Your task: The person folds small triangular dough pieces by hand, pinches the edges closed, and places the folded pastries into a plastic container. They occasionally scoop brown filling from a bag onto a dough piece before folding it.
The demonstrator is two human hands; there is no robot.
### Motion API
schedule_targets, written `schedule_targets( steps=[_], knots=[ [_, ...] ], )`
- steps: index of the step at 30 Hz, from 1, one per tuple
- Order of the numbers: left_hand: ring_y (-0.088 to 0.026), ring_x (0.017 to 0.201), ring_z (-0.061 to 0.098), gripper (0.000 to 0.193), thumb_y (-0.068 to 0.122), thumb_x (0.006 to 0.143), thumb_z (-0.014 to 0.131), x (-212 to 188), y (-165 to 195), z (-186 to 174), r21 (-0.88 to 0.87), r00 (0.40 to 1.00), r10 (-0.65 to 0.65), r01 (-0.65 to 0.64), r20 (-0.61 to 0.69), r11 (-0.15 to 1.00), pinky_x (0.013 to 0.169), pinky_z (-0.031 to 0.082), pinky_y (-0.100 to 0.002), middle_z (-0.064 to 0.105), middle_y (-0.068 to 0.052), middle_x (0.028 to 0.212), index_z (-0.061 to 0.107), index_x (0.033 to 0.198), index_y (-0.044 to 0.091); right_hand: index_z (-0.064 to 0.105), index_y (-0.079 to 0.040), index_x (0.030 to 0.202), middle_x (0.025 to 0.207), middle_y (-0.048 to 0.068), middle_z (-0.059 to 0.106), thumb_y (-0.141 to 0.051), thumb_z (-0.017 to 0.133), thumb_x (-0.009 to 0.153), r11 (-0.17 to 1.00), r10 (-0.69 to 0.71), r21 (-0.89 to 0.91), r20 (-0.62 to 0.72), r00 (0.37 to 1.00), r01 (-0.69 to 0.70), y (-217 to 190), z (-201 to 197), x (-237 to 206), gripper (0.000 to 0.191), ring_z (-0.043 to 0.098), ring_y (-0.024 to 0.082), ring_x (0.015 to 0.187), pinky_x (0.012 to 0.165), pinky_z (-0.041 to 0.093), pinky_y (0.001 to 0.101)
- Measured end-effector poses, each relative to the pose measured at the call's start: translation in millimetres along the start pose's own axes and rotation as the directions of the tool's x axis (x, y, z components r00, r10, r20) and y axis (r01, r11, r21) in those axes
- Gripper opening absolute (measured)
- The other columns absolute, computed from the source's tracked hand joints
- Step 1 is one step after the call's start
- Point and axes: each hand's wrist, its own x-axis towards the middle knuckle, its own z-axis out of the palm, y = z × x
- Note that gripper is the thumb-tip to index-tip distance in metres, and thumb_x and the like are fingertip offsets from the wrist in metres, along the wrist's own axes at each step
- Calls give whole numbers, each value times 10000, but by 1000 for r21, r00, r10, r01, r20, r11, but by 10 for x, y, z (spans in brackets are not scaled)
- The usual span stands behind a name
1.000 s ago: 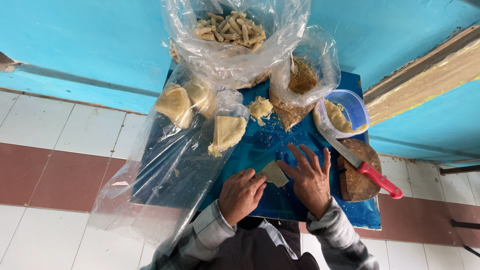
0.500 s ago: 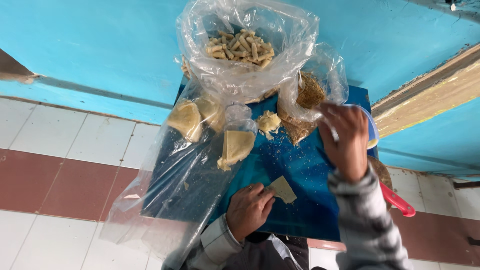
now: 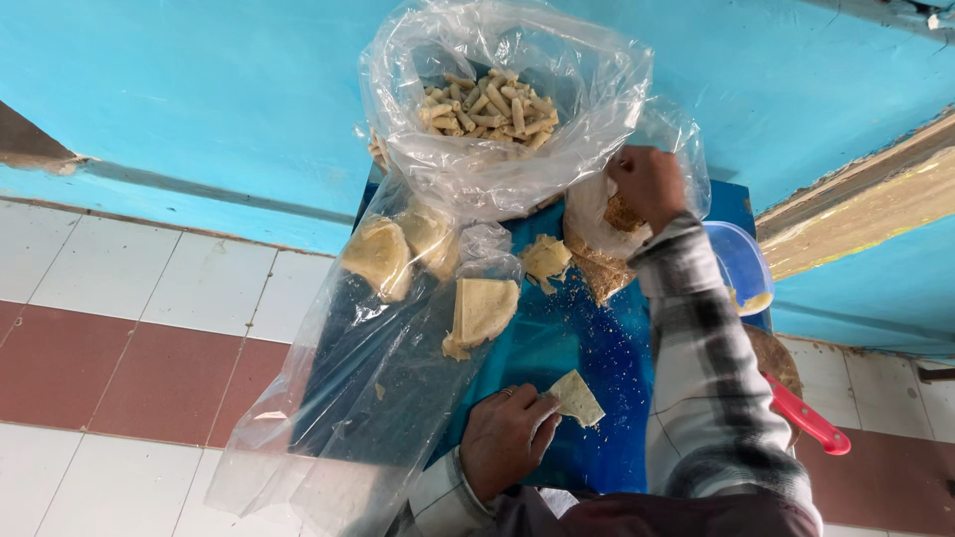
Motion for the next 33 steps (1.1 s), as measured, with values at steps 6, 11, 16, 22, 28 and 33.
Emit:
schedule_targets(
  steps=[6, 11, 16, 22, 28, 33],
  knots=[
    [-280, 751, 651, 171, 149, 895, 747, -5, 16, -23, 4, 1000, -6, 6, -3, 1000, 659, 519, -425, 625, -96, 822, 747, 1035, 52, 813, -72, 1103, 697, 140, 640, -326, 772, 993, 989, 0, 148, 69, 998, -10, 263, -341, -260, 280, 508, 131, 618, 571, 432, 347],
    [-266, 750, 663, 161, 156, 897, 744, 5, 18, -33, -6, 1000, -15, 15, -10, 1000, 655, 532, -412, 640, -81, 832, 759, 1029, 63, 751, -11, 1146, 833, 24, 727, -269, 735, 975, 828, -7, 537, 295, 956, -160, 361, -389, -335, 310, 658, 108, 728, 636, 541, 286],
    [-246, 718, 656, 155, 167, 905, 747, -3, -7, -27, 23, 999, -32, 32, 10, 999, 630, 530, -400, 635, -76, 805, 767, 1023, 68, 796, -94, 1156, 950, 50, 788, -253, 709, 979, 928, -23, 356, 341, 940, -106, 365, -369, -313, 253, 742, 146, 845, 760, 602, 306],
    [-232, 684, 648, 153, 177, 919, 741, -14, -44, 12, 28, 999, -36, 35, 9, 999, 596, 527, -393, 634, -70, 796, 771, 1022, 68, 829, -203, 1091, 977, 42, 805, -198, 774, 920, 999, 4, -46, 240, 971, 7, 244, -208, -383, 180, 745, 188, 829, 747, 572, 355],
    [-232, 675, 641, 144, 189, 914, 742, -19, -55, 2, 30, 999, -40, 40, -5, 999, 585, 522, -396, 614, -58, 767, 777, 1006, 84, 775, -21, 1111, 959, 82, 795, -153, 730, 944, 813, -21, 560, 301, 954, -158, 344, -276, -410, 217, 735, 108, 806, 698, 567, 256],
    [-234, 661, 635, 133, 189, 913, 739, 4, -53, -31, 34, 999, -38, 38, 0, 999, 577, 510, -399, 606, -56, 750, 785, 990, 92, 766, -23, 1144, 988, 101, 787, -153, 687, 993, 671, 59, 695, 297, 953, -258, 328, -474, -568, 215, 661, 87, 741, 654, 504, 241]
  ],
)
